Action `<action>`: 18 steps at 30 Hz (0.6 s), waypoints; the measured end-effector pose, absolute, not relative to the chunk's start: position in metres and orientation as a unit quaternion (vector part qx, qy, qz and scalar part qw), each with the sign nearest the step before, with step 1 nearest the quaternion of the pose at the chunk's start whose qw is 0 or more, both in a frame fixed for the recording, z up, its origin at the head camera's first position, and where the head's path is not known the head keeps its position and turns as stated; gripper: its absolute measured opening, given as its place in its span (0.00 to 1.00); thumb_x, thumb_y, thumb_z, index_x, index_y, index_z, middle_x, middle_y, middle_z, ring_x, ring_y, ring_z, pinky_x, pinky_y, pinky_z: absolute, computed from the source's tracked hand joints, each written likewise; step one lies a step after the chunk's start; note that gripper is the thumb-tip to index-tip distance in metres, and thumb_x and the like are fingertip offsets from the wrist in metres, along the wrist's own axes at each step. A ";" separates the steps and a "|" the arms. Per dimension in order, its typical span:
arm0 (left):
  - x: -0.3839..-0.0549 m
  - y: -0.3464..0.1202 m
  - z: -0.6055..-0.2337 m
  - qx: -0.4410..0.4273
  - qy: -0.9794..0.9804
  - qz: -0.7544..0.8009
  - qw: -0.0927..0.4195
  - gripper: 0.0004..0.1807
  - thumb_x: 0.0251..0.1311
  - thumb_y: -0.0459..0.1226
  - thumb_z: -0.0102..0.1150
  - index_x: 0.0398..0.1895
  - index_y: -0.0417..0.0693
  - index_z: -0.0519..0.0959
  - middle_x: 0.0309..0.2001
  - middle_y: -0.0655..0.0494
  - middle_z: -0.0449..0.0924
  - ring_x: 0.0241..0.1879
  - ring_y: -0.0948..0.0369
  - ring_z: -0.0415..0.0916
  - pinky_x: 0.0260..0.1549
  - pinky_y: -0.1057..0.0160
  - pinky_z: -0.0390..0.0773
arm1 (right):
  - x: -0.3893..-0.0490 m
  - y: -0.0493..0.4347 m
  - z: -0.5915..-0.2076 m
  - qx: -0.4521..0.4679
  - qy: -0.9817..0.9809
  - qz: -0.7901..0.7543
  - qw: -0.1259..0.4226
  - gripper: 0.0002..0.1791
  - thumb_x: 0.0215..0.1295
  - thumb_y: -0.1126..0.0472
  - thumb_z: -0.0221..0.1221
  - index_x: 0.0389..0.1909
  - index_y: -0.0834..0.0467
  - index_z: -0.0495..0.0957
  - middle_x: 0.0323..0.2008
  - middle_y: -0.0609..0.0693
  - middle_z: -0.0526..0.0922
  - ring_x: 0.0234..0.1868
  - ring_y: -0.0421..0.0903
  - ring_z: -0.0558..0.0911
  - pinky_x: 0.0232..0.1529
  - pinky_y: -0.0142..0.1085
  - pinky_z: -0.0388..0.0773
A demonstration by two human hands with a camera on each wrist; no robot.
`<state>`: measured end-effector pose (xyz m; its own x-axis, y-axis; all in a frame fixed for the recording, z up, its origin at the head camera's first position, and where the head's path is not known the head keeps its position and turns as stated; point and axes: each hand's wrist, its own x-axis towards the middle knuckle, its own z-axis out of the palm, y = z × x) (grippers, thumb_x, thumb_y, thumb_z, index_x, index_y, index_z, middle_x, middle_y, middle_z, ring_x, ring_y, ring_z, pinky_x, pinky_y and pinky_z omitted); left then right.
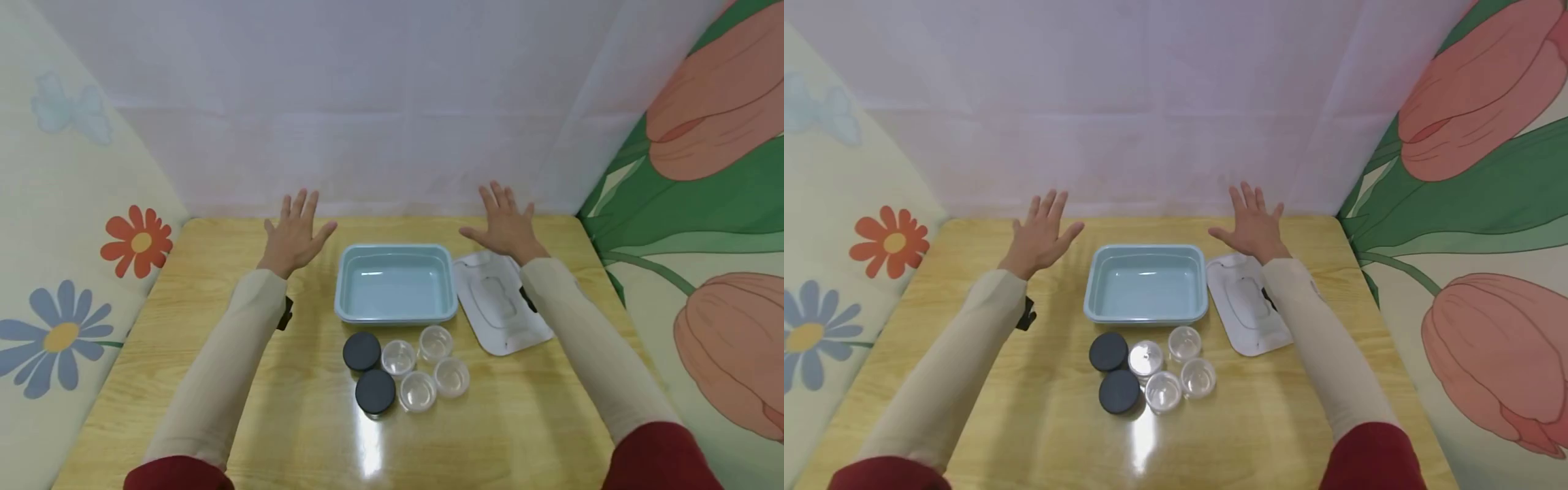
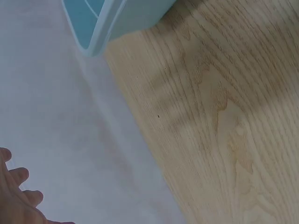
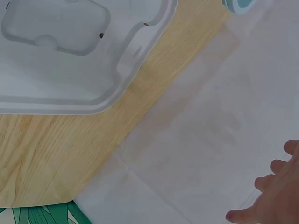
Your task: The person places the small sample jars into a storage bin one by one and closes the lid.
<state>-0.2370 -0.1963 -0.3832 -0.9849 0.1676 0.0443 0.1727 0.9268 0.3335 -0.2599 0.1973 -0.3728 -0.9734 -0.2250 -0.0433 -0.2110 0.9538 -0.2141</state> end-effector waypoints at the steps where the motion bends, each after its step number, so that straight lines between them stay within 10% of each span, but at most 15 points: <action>1: -0.236 -0.197 -0.384 -0.083 -0.981 -0.177 0.005 0.45 0.66 0.65 0.31 0.76 0.50 0.38 0.76 0.45 0.35 0.74 0.40 0.30 0.55 0.20 0.42 | -0.259 0.198 -0.373 -0.110 0.987 -0.109 0.031 0.53 0.61 0.32 0.51 0.76 0.55 0.39 0.76 0.58 0.37 0.75 0.62 0.39 0.62 0.74 0.35; 18: -0.210 -0.191 -0.410 -0.073 -0.935 -0.346 0.025 0.39 0.72 0.55 0.31 0.75 0.40 0.39 0.74 0.35 0.39 0.73 0.39 0.39 0.69 0.38 0.46 | -0.223 0.205 -0.390 -0.132 0.978 -0.162 0.004 0.55 0.58 0.35 0.57 0.76 0.54 0.38 0.76 0.57 0.40 0.74 0.61 0.43 0.62 0.74 0.39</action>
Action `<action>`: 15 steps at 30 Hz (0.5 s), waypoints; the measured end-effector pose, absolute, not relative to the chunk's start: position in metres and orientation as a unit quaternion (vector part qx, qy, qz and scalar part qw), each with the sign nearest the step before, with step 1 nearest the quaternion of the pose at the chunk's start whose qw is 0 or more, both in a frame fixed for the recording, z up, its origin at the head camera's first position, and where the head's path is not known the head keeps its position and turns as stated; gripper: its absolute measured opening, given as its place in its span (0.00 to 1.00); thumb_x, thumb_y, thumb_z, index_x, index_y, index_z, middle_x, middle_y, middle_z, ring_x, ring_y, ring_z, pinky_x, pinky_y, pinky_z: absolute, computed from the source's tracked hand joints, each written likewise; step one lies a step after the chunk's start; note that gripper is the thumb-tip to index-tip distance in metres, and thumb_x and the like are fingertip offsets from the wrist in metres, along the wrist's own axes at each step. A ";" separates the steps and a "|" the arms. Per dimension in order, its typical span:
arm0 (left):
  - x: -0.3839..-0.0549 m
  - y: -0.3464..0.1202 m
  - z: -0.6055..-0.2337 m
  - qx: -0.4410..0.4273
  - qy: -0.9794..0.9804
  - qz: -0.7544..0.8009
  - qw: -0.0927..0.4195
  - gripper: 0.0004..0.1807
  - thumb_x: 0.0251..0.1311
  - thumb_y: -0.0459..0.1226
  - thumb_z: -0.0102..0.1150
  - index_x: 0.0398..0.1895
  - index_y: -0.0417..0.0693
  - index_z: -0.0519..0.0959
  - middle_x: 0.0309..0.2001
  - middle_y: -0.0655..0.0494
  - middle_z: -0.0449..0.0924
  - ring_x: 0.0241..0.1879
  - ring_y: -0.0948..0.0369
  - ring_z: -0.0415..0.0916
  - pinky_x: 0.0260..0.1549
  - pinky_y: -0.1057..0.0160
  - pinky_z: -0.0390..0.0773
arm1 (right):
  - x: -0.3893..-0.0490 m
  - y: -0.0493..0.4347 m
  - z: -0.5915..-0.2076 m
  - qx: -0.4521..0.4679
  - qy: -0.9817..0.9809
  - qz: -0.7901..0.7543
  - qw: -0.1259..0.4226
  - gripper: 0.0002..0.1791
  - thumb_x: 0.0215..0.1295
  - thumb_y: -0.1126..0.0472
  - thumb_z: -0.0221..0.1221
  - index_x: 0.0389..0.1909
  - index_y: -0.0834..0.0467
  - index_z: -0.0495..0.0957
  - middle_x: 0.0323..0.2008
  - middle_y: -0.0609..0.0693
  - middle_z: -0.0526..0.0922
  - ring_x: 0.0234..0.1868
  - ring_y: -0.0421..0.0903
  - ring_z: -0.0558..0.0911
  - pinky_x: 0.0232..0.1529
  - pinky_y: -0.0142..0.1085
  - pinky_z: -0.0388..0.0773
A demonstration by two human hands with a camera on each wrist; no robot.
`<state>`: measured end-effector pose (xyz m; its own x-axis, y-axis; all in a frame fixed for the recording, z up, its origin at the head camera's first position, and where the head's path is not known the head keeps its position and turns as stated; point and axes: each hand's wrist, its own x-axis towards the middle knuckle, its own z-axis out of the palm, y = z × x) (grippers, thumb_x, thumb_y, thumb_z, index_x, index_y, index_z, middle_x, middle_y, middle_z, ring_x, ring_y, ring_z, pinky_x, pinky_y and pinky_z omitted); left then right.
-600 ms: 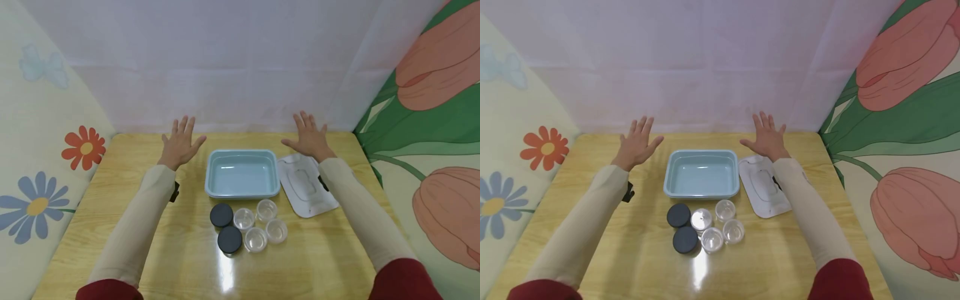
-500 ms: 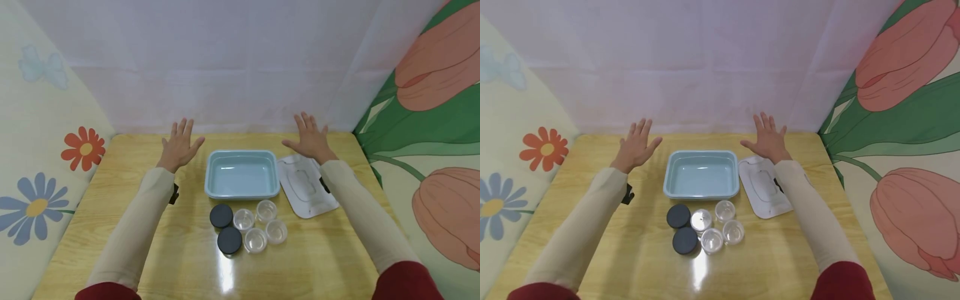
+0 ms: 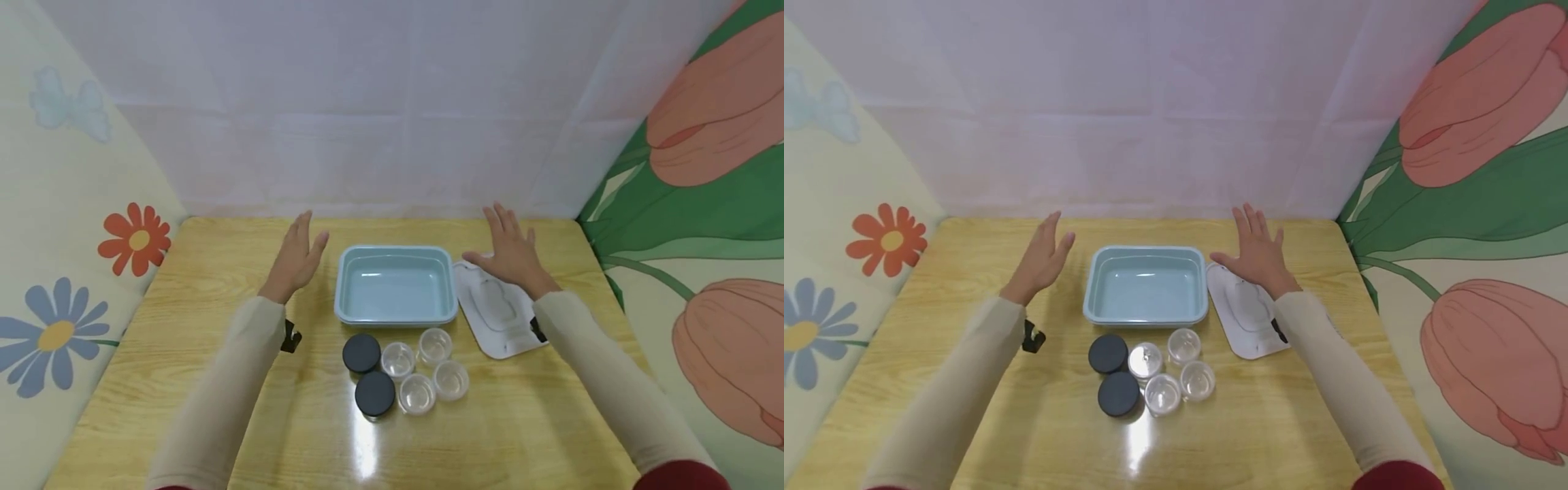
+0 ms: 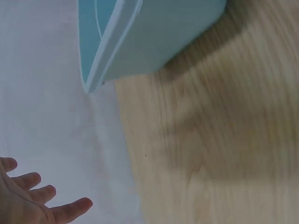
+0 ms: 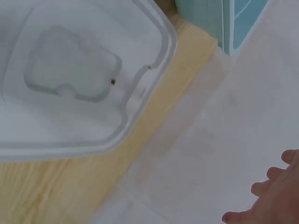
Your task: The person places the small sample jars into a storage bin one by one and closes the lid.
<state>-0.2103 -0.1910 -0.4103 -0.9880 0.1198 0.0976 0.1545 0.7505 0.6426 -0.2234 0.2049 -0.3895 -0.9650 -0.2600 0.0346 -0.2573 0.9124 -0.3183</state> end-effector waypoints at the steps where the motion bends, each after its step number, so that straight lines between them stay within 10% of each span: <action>1: -0.208 -0.190 -0.414 -0.073 -0.929 -0.361 0.028 0.39 0.72 0.55 0.31 0.75 0.39 0.39 0.74 0.34 0.40 0.73 0.39 0.40 0.69 0.38 0.46 | -0.220 0.205 -0.392 -0.133 0.977 -0.167 0.006 0.55 0.58 0.35 0.58 0.76 0.54 0.38 0.76 0.57 0.40 0.74 0.61 0.43 0.62 0.74 0.39; 15: -0.190 -0.188 -0.444 -0.010 -0.868 -0.496 -0.023 0.37 0.73 0.54 0.30 0.75 0.41 0.42 0.72 0.33 0.46 0.70 0.37 0.48 0.66 0.37 0.55 | -0.162 0.200 -0.417 -0.143 0.968 -0.207 0.010 0.55 0.57 0.39 0.62 0.75 0.57 0.42 0.75 0.58 0.43 0.74 0.60 0.45 0.63 0.72 0.42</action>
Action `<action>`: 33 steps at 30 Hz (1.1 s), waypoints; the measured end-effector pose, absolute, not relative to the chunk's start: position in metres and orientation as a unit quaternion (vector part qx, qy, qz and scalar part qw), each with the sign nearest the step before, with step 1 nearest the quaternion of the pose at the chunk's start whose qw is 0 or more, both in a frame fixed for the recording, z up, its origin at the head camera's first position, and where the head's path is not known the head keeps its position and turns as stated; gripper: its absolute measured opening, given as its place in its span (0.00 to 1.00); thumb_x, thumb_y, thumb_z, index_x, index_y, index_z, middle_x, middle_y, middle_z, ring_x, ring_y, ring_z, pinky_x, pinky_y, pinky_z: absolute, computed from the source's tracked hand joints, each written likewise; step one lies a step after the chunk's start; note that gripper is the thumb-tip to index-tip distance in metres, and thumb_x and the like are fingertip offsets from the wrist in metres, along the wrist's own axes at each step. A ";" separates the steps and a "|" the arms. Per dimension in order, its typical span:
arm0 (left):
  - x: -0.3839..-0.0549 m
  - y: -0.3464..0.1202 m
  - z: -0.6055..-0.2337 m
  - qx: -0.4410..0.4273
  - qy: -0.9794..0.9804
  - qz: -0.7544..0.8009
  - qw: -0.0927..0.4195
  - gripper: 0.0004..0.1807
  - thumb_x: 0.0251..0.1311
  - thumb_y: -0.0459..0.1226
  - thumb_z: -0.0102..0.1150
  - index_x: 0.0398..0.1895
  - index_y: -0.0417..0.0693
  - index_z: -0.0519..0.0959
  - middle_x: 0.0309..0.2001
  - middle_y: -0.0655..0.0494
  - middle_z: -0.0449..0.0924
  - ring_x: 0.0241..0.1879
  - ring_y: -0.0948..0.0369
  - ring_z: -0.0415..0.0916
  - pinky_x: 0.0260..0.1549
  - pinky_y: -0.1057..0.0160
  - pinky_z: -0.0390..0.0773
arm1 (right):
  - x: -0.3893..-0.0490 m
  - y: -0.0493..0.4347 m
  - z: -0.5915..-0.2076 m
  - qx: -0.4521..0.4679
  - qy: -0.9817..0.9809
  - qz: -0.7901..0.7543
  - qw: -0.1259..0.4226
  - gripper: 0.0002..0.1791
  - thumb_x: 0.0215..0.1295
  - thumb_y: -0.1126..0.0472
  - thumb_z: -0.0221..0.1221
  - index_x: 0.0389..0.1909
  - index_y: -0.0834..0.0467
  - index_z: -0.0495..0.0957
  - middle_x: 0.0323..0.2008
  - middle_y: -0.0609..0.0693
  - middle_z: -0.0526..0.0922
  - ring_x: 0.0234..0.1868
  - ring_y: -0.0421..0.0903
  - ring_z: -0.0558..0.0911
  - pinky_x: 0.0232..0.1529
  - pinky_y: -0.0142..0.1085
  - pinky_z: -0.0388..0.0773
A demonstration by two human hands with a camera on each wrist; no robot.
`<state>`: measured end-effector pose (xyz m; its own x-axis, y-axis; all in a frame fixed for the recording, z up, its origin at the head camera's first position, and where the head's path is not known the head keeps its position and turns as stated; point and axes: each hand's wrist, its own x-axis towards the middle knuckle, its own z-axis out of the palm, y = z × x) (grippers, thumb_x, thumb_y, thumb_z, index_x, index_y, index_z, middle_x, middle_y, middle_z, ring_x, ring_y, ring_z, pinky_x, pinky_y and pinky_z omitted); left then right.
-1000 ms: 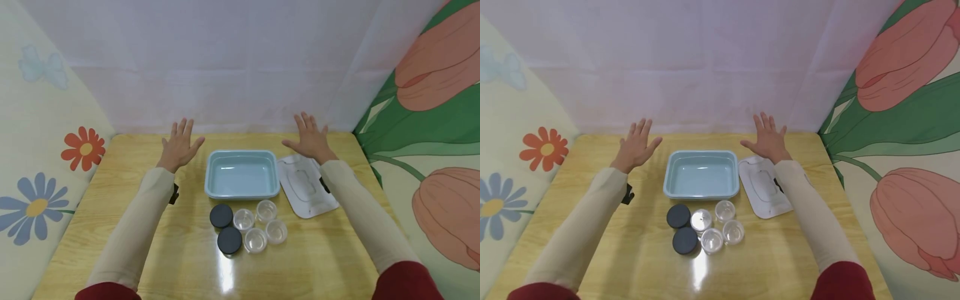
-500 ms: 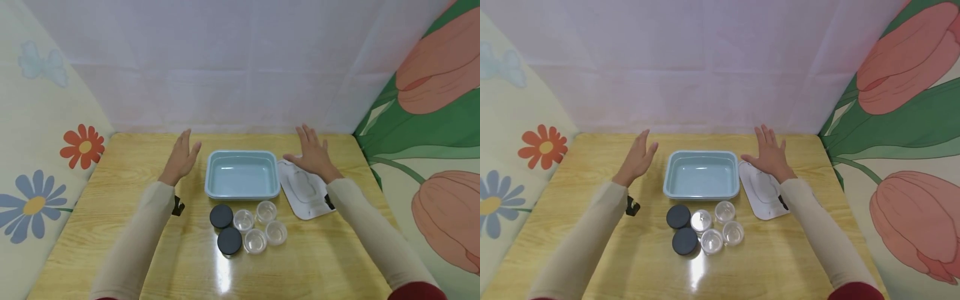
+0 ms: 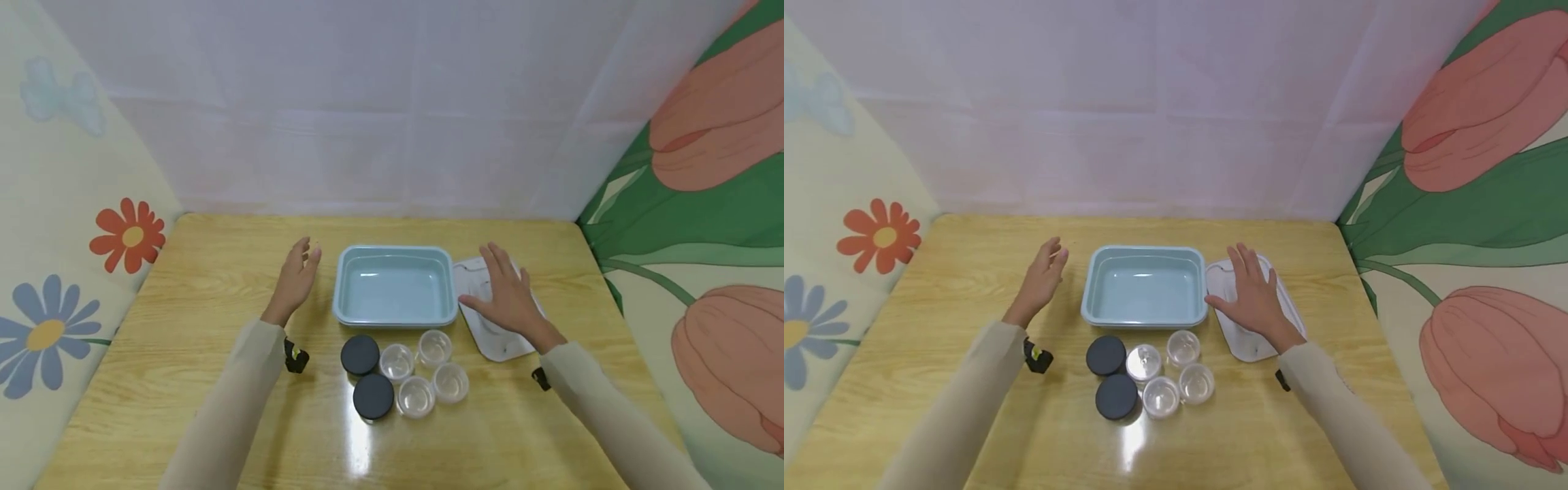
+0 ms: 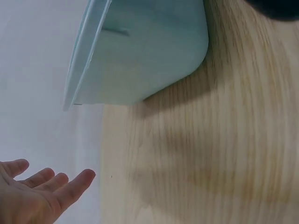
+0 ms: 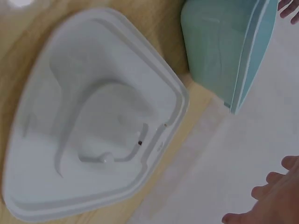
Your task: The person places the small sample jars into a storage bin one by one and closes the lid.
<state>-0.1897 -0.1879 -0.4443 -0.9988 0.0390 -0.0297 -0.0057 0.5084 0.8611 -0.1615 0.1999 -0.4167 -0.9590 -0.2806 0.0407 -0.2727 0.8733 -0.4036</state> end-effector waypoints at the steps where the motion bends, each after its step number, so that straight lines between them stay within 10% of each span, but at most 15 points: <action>1: -0.189 -0.188 -0.445 0.006 0.864 0.503 0.025 0.37 0.73 0.54 0.31 0.75 0.41 0.42 0.72 0.33 0.47 0.70 0.37 0.49 0.65 0.38 0.56 | -0.158 0.199 -0.418 -0.144 0.967 -0.211 0.009 0.55 0.57 0.39 0.62 0.75 0.58 0.43 0.75 0.59 0.44 0.74 0.60 0.45 0.63 0.72 0.43; 8: -0.186 -0.176 -0.446 -0.006 0.828 0.557 0.061 0.33 0.73 0.48 0.38 0.73 0.41 0.47 0.70 0.33 0.52 0.68 0.40 0.56 0.56 0.43 0.72 | -0.127 0.198 -0.433 -0.153 0.957 -0.246 -0.003 0.54 0.54 0.43 0.65 0.74 0.59 0.47 0.74 0.59 0.48 0.73 0.61 0.48 0.62 0.72 0.46; 33: -0.177 -0.162 -0.462 -0.038 0.822 0.559 0.102 0.26 0.68 0.32 0.47 0.68 0.35 0.59 0.55 0.32 0.70 0.50 0.45 0.74 0.38 0.66 0.79 | -0.032 0.180 -0.498 -0.222 0.914 -0.328 -0.093 0.53 0.45 0.41 0.69 0.66 0.69 0.60 0.65 0.66 0.64 0.66 0.59 0.64 0.57 0.61 0.64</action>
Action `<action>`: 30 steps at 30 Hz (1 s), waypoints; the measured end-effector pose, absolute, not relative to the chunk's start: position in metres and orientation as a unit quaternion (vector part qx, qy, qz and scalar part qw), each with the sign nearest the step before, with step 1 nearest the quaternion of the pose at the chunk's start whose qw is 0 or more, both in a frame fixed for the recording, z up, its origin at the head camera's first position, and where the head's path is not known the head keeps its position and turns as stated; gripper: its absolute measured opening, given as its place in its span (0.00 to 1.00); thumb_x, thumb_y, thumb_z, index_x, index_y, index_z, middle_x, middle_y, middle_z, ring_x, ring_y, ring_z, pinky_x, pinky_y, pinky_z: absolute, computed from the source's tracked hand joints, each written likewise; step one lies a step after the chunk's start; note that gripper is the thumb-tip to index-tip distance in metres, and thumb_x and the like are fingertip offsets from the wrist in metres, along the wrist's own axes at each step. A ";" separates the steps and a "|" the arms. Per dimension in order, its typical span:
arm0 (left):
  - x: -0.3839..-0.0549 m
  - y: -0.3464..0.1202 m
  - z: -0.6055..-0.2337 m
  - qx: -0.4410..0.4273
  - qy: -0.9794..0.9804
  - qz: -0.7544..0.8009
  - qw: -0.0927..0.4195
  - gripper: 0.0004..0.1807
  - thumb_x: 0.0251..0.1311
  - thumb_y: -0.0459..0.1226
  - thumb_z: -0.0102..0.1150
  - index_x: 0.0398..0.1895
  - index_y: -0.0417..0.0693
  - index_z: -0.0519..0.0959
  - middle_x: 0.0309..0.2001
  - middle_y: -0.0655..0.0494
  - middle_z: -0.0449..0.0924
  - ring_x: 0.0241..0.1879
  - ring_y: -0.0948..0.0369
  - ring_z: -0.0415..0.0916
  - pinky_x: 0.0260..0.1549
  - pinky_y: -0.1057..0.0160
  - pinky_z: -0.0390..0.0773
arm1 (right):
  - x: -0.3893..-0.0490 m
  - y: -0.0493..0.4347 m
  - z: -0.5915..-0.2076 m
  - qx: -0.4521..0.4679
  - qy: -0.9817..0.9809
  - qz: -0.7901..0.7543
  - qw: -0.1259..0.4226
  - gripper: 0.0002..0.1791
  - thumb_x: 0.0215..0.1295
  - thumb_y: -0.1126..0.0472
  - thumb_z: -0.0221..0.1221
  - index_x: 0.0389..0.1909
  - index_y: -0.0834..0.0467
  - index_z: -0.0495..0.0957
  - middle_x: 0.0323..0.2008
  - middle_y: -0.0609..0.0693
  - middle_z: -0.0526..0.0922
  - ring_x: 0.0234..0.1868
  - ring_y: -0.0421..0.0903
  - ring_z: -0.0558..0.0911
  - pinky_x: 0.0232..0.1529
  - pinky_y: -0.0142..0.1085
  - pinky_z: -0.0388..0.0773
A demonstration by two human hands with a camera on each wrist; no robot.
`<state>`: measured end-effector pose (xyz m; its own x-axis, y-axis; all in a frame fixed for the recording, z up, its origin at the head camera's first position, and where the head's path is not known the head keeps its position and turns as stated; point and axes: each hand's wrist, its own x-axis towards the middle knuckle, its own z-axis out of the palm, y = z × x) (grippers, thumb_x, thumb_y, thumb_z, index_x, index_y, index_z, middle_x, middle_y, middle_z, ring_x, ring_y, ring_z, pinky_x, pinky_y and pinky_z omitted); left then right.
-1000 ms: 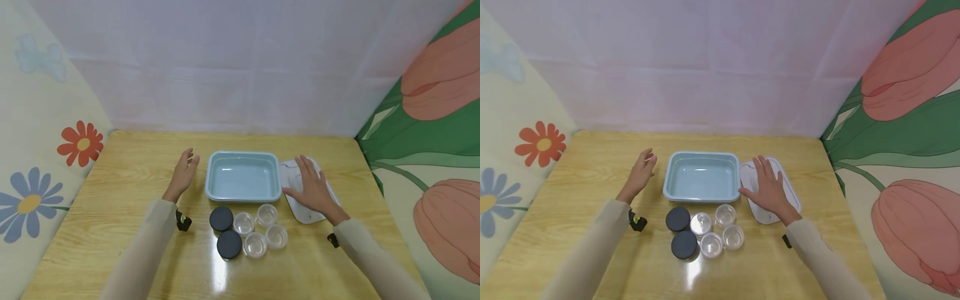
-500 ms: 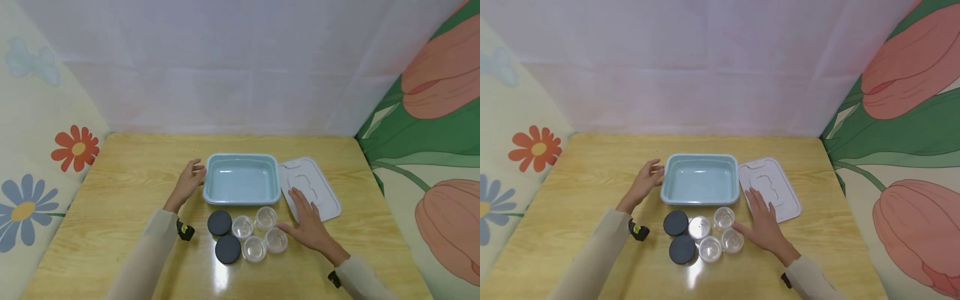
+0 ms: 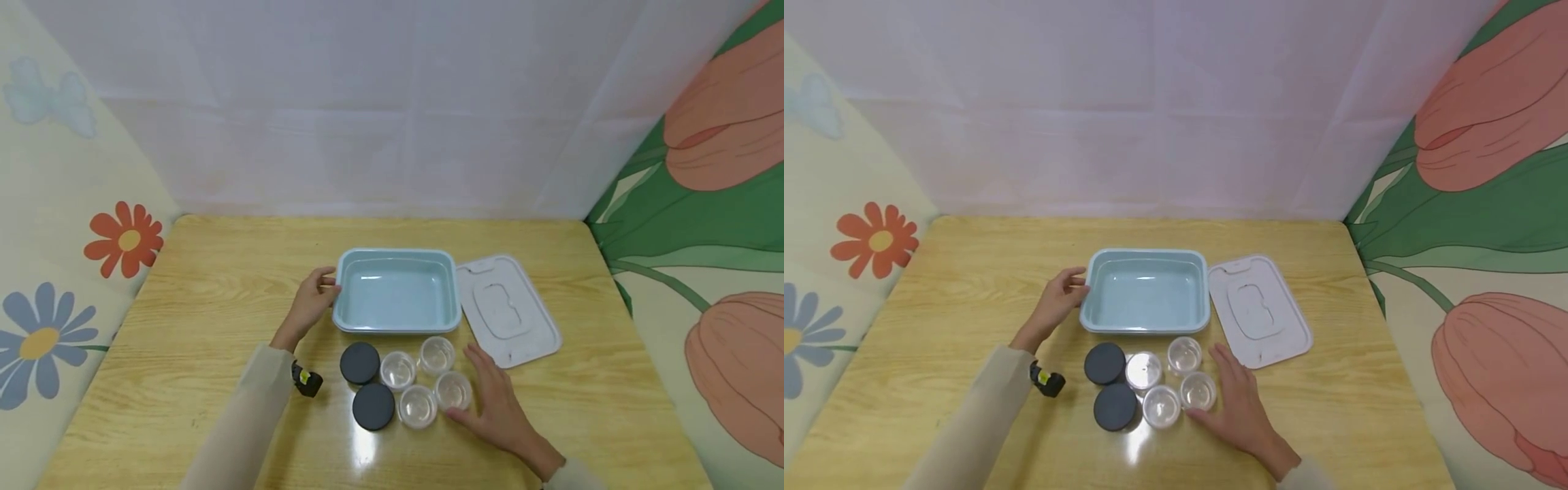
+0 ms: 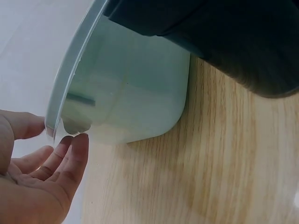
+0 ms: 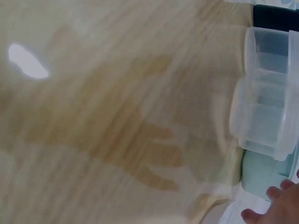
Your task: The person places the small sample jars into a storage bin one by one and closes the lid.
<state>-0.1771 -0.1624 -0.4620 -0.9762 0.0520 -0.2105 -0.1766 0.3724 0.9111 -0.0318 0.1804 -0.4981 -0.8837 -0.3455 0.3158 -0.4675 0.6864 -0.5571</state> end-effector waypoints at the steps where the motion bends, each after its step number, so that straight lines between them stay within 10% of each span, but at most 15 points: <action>1: -0.177 -0.162 -0.462 -0.038 0.822 0.559 0.104 0.26 0.68 0.32 0.47 0.68 0.35 0.59 0.55 0.32 0.70 0.50 0.45 0.74 0.39 0.65 0.79 | -0.031 0.180 -0.500 0.223 -0.912 0.328 0.102 0.53 0.45 0.41 0.70 0.66 0.69 0.61 0.65 0.66 0.65 0.65 0.59 0.65 0.57 0.59 0.64; 10: -0.177 -0.162 -0.461 -0.078 0.815 0.561 0.124 0.26 0.67 0.32 0.49 0.68 0.34 0.61 0.54 0.37 0.69 0.49 0.51 0.74 0.43 0.64 0.80 | -0.027 0.174 -0.507 0.226 -0.888 0.381 0.125 0.50 0.36 0.52 0.75 0.61 0.70 0.65 0.60 0.67 0.68 0.61 0.61 0.68 0.69 0.20 0.46; 18: -0.180 -0.163 -0.460 -0.102 0.805 0.566 0.147 0.25 0.68 0.33 0.48 0.68 0.38 0.62 0.50 0.43 0.70 0.43 0.57 0.74 0.40 0.68 0.80 | -0.026 0.170 -0.507 0.217 -0.886 0.392 0.122 0.43 0.34 0.58 0.76 0.56 0.64 0.70 0.55 0.54 0.72 0.51 0.46 0.75 0.52 0.39 0.76; 30: -0.183 -0.159 -0.459 -0.132 0.786 0.586 0.144 0.25 0.67 0.30 0.48 0.67 0.38 0.64 0.52 0.44 0.69 0.45 0.59 0.71 0.42 0.69 0.78 | -0.028 0.170 -0.515 0.237 -0.867 0.413 0.145 0.39 0.33 0.59 0.76 0.53 0.63 0.73 0.50 0.51 0.76 0.51 0.46 0.75 0.62 0.19 0.60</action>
